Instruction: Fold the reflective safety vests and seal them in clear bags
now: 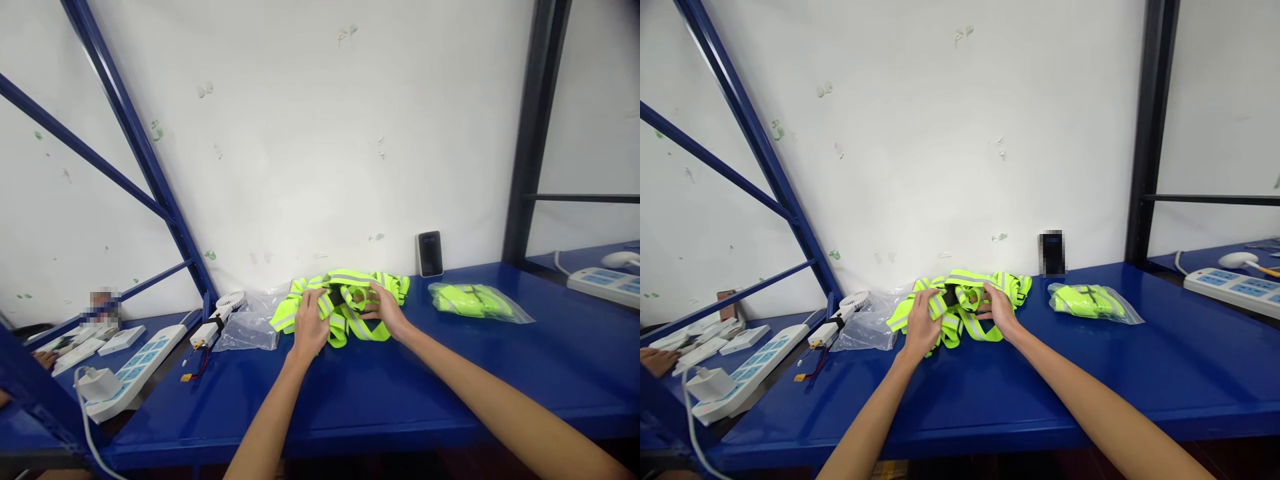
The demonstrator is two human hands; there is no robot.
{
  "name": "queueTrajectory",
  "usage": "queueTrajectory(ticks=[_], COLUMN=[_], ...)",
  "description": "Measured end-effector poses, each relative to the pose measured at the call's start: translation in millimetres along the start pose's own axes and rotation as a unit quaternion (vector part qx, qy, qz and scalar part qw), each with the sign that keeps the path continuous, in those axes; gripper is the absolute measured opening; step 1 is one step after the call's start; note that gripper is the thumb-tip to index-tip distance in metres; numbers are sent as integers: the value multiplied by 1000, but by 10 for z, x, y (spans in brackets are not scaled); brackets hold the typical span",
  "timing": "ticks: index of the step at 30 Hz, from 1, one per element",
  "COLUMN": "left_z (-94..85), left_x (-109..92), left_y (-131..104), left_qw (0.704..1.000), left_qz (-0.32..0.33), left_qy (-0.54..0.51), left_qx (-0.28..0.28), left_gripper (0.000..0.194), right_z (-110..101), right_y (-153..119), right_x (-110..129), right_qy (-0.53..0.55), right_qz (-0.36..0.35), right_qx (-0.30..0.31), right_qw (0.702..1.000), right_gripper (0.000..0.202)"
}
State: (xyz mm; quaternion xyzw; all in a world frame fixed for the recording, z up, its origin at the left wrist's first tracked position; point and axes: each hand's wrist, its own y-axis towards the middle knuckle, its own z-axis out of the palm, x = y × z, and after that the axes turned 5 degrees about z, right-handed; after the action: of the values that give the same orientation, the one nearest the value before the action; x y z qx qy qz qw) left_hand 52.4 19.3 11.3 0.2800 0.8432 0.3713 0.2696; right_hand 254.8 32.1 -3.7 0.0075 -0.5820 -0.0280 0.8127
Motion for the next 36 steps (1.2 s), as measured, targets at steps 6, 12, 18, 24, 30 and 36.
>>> queueTrajectory(ticks=[6,12,18,24,30,36], left_z=[-319,-574,-675,-595,-410,-272], left_x=[349,343,211,200,26,-75], left_y=[181,254,299,291,442,458], left_qw=[980,972,948,1000,964,923], left_qz=[75,235,301,4,-155,-171], left_qy=[96,18,14,8,-178,-297], left_qx=[-159,-16,106,8,-123,-177], left_gripper=[40,22,32,63,25,24], right_z=[31,155,195,158,314,430], right_y=[-171,-396,-329,-348,-330,-199], right_x=[30,399,898,992,721,658], right_qy=[-158,-252,-372,-310,-197,-218], right_qz=[-52,-349,-233,-141,-91,-118], right_qx=[47,-13,240,240,205,230], right_qw=[985,903,866,909,955,941], right_gripper=[60,25,53,55,52,85])
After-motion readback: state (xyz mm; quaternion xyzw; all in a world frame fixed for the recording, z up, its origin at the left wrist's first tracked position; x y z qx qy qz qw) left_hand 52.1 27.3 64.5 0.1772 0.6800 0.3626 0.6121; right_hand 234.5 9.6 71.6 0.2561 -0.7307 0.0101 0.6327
